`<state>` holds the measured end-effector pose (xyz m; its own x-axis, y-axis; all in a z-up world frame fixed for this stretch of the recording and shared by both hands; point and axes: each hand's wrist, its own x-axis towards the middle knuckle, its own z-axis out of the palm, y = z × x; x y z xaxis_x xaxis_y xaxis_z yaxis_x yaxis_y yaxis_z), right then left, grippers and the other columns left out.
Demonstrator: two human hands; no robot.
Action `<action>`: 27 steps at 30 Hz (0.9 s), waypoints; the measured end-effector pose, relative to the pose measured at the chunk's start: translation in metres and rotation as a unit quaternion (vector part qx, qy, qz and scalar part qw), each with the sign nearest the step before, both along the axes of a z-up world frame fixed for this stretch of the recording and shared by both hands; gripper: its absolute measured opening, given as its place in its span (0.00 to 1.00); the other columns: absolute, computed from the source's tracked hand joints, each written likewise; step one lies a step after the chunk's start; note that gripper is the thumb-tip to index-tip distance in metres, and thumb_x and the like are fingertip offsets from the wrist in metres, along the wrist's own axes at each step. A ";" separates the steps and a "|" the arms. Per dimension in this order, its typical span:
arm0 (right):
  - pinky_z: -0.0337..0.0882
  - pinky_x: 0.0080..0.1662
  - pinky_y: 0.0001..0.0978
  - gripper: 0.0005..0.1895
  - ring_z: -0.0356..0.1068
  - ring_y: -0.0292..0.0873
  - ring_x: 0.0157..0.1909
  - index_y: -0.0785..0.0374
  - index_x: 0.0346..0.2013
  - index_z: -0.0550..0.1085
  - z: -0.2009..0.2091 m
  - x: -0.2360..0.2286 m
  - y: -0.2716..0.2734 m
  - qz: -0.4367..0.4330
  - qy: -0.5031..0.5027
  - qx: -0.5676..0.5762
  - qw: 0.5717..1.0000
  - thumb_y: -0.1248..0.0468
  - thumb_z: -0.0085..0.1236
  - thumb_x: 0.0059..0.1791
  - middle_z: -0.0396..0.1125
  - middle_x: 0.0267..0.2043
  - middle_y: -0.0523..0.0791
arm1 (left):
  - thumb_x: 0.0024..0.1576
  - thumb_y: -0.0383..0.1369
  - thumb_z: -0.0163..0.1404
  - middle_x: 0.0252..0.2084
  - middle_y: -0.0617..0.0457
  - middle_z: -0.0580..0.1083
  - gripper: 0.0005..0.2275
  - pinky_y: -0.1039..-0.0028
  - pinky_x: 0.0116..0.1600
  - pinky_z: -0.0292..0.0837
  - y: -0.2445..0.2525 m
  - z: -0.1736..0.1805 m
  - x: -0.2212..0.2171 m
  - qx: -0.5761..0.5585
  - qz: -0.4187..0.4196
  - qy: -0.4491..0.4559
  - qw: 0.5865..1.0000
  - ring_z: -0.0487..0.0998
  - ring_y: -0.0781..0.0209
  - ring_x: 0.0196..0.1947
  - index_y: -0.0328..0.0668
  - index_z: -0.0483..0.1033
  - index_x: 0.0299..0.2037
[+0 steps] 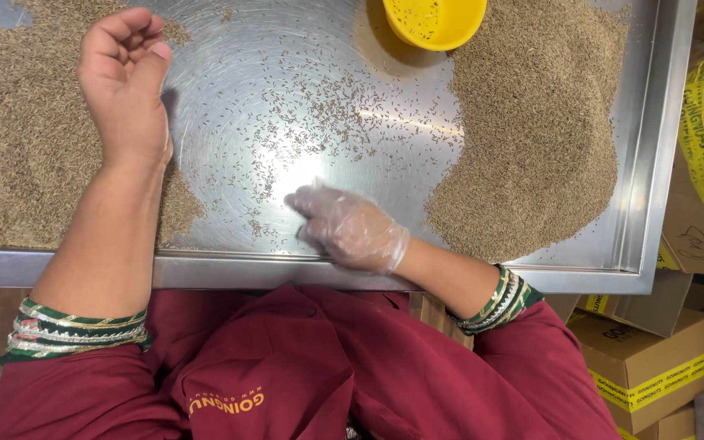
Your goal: Sorting and cleaning seeds on a metal table by spreading them out and removing impurities
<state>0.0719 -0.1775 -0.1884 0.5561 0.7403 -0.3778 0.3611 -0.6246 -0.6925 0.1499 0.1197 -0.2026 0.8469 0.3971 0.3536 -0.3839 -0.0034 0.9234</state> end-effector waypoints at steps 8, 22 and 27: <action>0.81 0.38 0.26 0.12 0.73 0.38 0.29 0.62 0.45 0.75 -0.033 0.025 -0.002 0.070 -0.258 0.260 0.928 0.70 0.41 0.57 0.72 0.34 0.45 | 0.61 0.10 0.48 0.51 0.42 0.75 0.15 0.76 0.59 0.75 -0.001 0.008 -0.002 -0.006 0.006 0.034 0.999 0.76 0.58 0.53 0.34 0.72 0.53; 0.30 0.74 0.55 0.28 0.39 0.56 0.78 0.59 0.67 0.64 -0.001 0.030 0.007 0.152 -0.217 0.013 0.964 0.50 0.46 0.56 0.46 0.77 0.52 | 0.61 0.11 0.49 0.50 0.43 0.76 0.14 0.76 0.58 0.76 -0.003 0.000 0.001 -0.014 0.000 0.032 0.999 0.77 0.59 0.51 0.35 0.73 0.52; 0.48 0.79 0.56 0.24 0.53 0.47 0.77 0.49 0.67 0.65 -0.026 0.045 -0.006 0.012 -0.302 0.281 0.911 0.58 0.59 0.56 0.55 0.74 0.43 | 0.61 0.13 0.49 0.49 0.43 0.77 0.12 0.77 0.58 0.75 0.000 -0.004 0.002 -0.014 0.004 0.027 1.000 0.77 0.59 0.51 0.35 0.73 0.51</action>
